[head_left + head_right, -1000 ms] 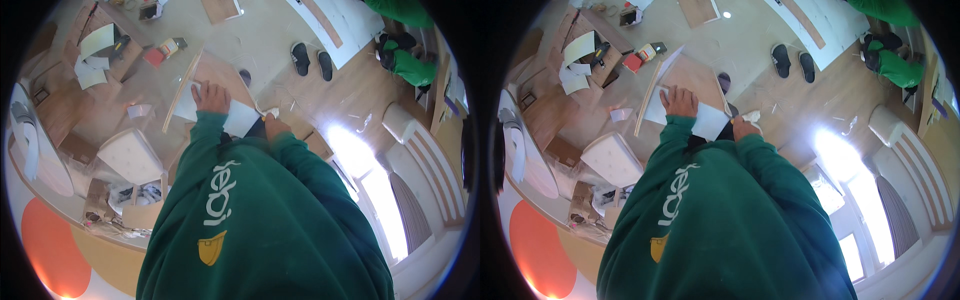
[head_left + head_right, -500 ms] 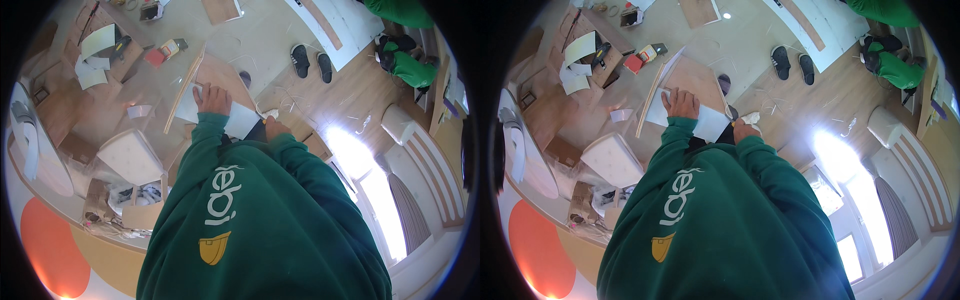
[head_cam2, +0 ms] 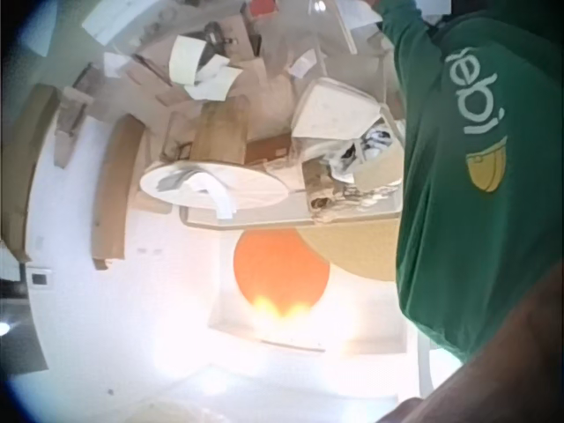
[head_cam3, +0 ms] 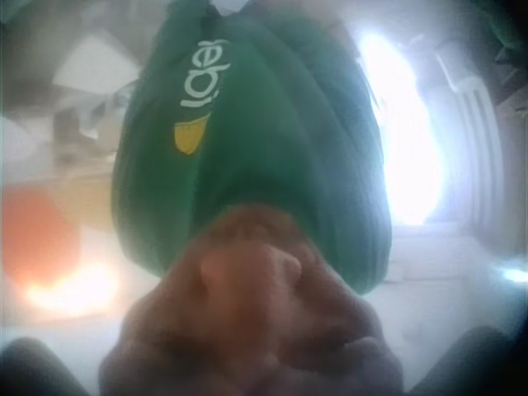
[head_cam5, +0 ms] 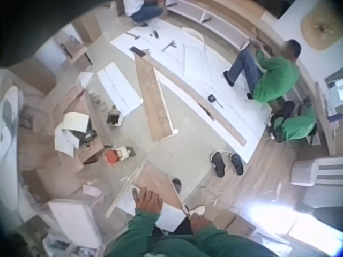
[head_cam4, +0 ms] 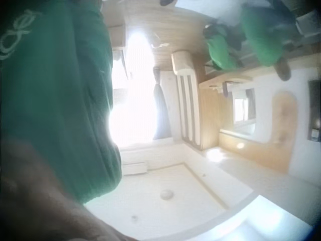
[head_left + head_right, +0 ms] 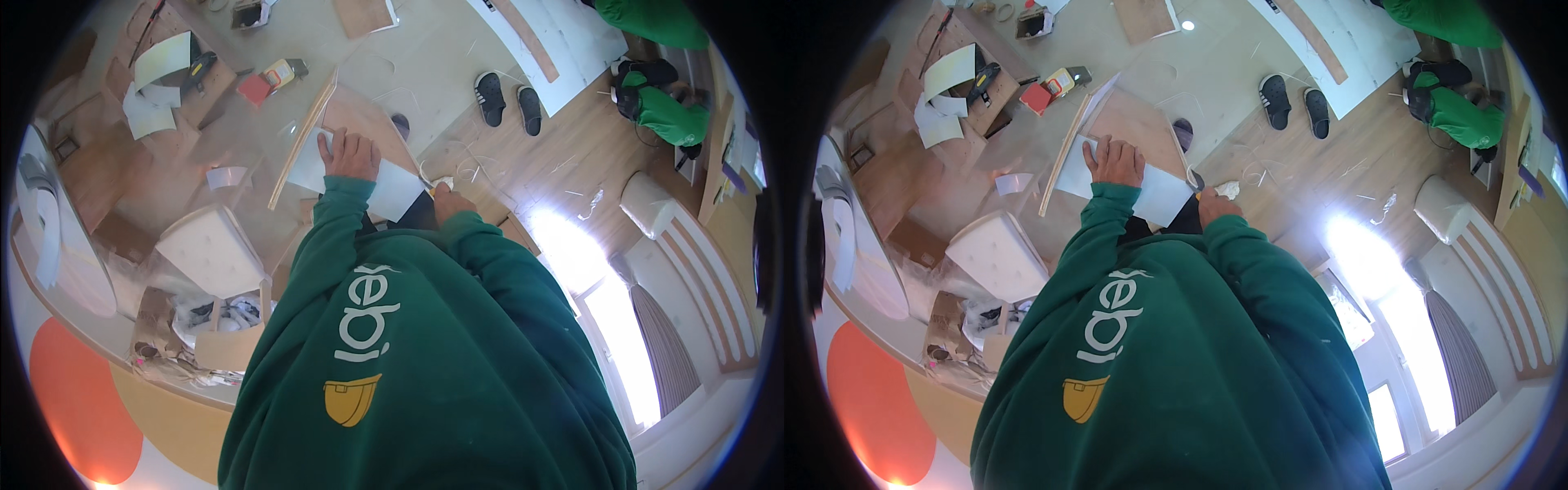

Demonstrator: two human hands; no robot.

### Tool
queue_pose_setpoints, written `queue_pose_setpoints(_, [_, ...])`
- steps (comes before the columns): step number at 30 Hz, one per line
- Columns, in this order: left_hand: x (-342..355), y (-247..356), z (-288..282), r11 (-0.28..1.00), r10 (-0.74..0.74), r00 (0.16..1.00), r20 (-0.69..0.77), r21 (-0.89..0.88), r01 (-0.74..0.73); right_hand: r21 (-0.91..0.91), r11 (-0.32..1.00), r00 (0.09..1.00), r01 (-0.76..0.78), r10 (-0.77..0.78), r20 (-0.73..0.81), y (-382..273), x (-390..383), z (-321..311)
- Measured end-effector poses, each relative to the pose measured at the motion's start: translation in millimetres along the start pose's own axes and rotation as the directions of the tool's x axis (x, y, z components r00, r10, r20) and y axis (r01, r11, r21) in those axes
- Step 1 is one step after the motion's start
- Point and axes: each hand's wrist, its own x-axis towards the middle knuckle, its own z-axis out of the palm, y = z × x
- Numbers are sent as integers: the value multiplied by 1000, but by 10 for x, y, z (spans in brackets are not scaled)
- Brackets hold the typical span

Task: The person uses a utility knife to trim excess white laminate or veneer from the edges of a wooden furniture panel. They repeatedly reposition the panel and carefully cut along the edges to remove overhanging material.

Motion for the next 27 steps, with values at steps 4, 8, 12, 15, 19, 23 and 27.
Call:
queue_pose_setpoints(4, [12, 3, -28, 1000, -7, 1000, -3, -13, 7, 28, 999, 1000, 31, -31, -5, -22, 46, 3])
queue_pose_setpoints(8, [35, 11, -63, 1000, -6, 1000, 10, 23, 6, 92, 996, 1000, 11, -11, -6, 22, 12, -45])
queue_pose_setpoints(12, [26, 4, -64, 1000, -1, 1000, 18, -3, 1, 34, 999, 998, 9, -11, 59, 41, -10, 9])
queue_pose_setpoints(15, [15, 1, -59, 1000, -3, 1000, 8, -7, 3, 38, 999, 998, 35, -36, 41, 30, 19, 27])
queue_pose_setpoints(19, [23, 1, -56, 1000, -12, 1000, 29, 16, 11, 23, 999, 999, 25, -25, 41, 42, 25, -17])
queue_pose_setpoints(23, [-3, -8, -61, 1000, -4, 1000, 20, 8, 3, 27, 999, 999, 34, -35, 30, 77, -34, -7])
queue_pose_setpoints(27, [-2, -7, -37, 1000, -5, 1000, 11, 2, 5, 75, 997, 999, 17, -20, 27, 37, 1, 42])
